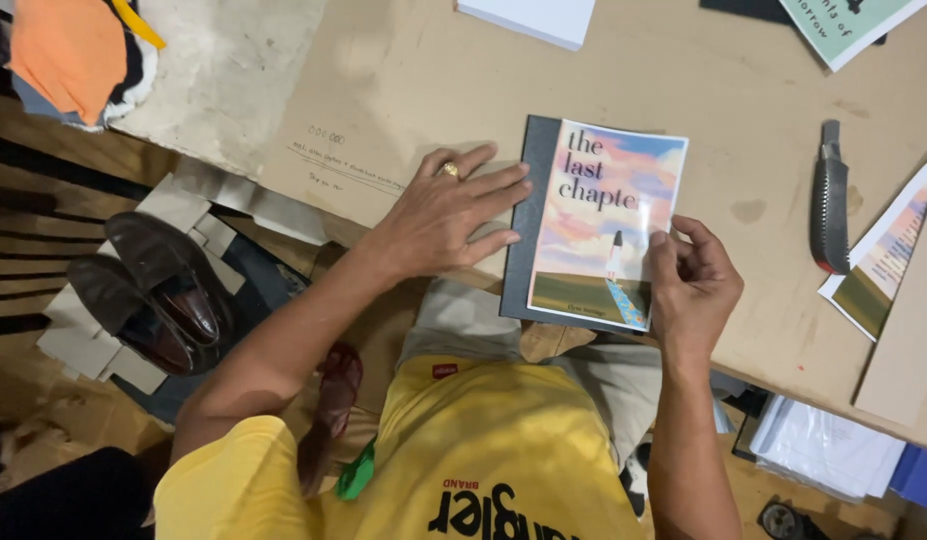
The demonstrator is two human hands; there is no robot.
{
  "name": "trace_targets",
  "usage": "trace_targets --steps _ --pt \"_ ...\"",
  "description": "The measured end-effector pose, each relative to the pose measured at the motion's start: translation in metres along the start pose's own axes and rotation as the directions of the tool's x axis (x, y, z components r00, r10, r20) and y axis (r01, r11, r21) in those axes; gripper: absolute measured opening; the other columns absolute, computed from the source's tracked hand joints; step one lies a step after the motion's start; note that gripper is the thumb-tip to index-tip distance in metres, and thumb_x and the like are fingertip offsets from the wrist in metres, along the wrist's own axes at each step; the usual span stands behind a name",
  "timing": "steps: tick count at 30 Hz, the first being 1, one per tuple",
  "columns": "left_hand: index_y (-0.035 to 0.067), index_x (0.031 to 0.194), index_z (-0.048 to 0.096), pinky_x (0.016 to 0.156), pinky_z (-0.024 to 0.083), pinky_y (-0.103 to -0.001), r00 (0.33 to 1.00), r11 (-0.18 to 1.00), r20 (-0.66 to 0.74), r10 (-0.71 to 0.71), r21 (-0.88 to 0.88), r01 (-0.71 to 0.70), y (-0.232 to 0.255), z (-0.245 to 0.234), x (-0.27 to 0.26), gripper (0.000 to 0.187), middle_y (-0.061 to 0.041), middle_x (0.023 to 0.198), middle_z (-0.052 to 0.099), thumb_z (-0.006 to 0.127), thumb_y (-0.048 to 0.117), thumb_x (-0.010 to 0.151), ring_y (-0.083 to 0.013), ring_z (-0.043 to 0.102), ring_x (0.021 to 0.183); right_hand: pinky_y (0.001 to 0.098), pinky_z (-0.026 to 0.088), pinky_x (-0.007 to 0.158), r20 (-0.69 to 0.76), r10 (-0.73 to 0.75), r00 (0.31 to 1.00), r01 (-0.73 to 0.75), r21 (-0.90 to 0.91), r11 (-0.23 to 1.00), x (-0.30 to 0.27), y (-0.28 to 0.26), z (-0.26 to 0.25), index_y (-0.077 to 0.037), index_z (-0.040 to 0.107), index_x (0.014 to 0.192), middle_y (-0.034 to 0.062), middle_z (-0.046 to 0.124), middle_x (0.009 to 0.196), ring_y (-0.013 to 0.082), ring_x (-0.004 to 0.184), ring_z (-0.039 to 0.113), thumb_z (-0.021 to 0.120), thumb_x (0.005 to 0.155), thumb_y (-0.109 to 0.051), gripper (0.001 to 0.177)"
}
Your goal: The person uses a utility knife to trim a piece of cardboard to size. They then place a printed book cover onto the cardboard and align it with a black hardcover book. Finally, they position the covered cardboard onto the book to check the fit.
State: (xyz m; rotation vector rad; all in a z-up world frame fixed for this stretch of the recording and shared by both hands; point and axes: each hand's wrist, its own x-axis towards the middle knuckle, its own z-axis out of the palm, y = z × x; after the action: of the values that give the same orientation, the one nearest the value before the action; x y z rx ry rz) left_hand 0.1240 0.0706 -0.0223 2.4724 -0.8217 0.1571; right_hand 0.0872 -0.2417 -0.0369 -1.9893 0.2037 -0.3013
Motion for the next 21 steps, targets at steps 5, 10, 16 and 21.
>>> trace_targets --steps 5,10,16,21 --pt "0.024 0.146 0.059 0.111 0.03 -0.055 0.999 0.997 -0.045 -0.006 -0.076 0.002 0.0 0.005 -0.003 0.044 -0.008 0.143 0.064 0.048 0.045 0.109 -0.0347 0.049 0.139 0.0276 0.051 0.067 -0.012 -0.089 0.996 0.088 -0.099 0.991 -0.001 -0.001 0.011 -0.004 0.073 0.117 0.0115 0.074 0.089 0.01 0.072 0.059 0.076 0.102 -0.005 0.016" --pt "0.016 0.143 0.059 0.105 0.033 -0.065 0.999 0.994 -0.047 -0.017 -0.107 0.012 0.009 0.0 0.005 0.077 -0.015 0.139 0.064 0.056 0.075 0.094 -0.0424 0.052 0.134 0.0277 0.05 0.065 -0.04 -0.079 0.996 0.077 -0.056 0.996 -0.004 -0.004 0.015 -0.003 0.075 0.114 0.008 0.069 0.081 0.0105 0.071 0.06 0.078 0.101 -0.003 0.014" --pt "0.016 0.138 0.063 0.102 0.035 -0.059 0.994 0.997 -0.077 0.075 -0.008 -0.076 -0.006 0.011 0.002 0.076 -0.01 0.141 0.059 0.063 0.074 0.09 -0.0372 0.049 0.134 0.0302 0.049 0.062 -0.031 -0.126 0.992 0.124 -0.065 0.99 -0.005 -0.008 0.015 -0.001 0.077 0.112 0.01 0.067 0.078 0.0147 0.069 0.061 0.082 0.096 -0.002 0.016" --pt "0.015 0.138 0.065 0.102 0.034 -0.057 0.992 0.996 -0.095 0.084 -0.015 -0.086 -0.001 0.005 0.003 0.076 -0.008 0.141 0.06 0.071 0.069 0.086 -0.036 0.05 0.133 0.0308 0.051 0.057 0.003 -0.22 0.975 0.216 -0.193 0.957 -0.004 -0.037 0.012 -0.002 0.081 0.101 0.014 0.069 0.077 0.0208 0.066 0.067 0.087 0.09 -0.001 0.013"
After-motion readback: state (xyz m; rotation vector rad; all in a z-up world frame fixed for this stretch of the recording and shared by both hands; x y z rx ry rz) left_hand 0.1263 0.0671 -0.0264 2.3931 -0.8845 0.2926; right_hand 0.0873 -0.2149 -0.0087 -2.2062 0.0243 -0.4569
